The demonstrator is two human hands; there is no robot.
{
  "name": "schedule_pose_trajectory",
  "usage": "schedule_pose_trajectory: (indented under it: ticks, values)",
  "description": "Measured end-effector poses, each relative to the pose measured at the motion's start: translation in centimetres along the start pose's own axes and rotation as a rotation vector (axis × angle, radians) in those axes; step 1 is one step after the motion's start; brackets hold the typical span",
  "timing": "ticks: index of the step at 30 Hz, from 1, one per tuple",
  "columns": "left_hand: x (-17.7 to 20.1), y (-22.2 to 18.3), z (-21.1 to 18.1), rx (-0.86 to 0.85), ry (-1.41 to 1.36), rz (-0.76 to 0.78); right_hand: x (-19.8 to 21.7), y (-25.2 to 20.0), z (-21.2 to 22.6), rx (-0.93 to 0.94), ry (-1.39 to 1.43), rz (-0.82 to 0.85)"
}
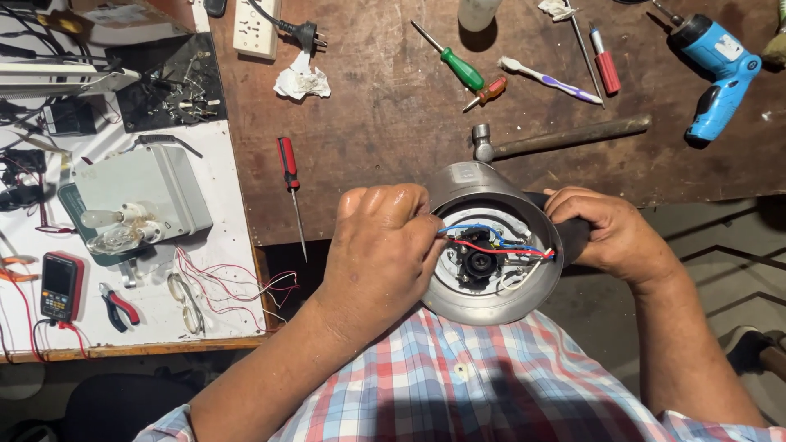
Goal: Polishing the exterior of a stainless steel electric kettle using a cloth, cleaning paste, and a toothbrush at a repair bench.
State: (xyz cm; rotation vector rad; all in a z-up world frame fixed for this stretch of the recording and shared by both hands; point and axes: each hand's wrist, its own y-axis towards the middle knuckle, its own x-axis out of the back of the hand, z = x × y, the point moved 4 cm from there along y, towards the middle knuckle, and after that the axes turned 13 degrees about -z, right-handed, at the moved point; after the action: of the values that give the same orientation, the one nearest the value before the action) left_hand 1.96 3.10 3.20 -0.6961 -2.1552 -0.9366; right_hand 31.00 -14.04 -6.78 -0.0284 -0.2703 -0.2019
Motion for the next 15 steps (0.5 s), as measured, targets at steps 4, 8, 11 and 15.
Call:
schedule_pose_trajectory:
  ticks: [4,8,11,15]
  values:
    - [-0.3,-0.5,-0.4,0.059,-0.026,0.014,-0.1,0.1,0.1,0.007,-0.007,-0.001]
    - [-1.1,-1.7,-0.8,0.110,-0.092,-0.071,0.0,0.1,0.0,0.020,-0.012,-0.004]
    - [-1.4,-1.9,-0.7,0.124,-0.140,-0.118,-0.1,0.2,-0.2,0.017,-0.008,0.001]
    - [-1.5,-1.6,-0.4,0.100,-0.109,-0.119,-0.1,0.5,0.5,0.019,-0.016,0.001]
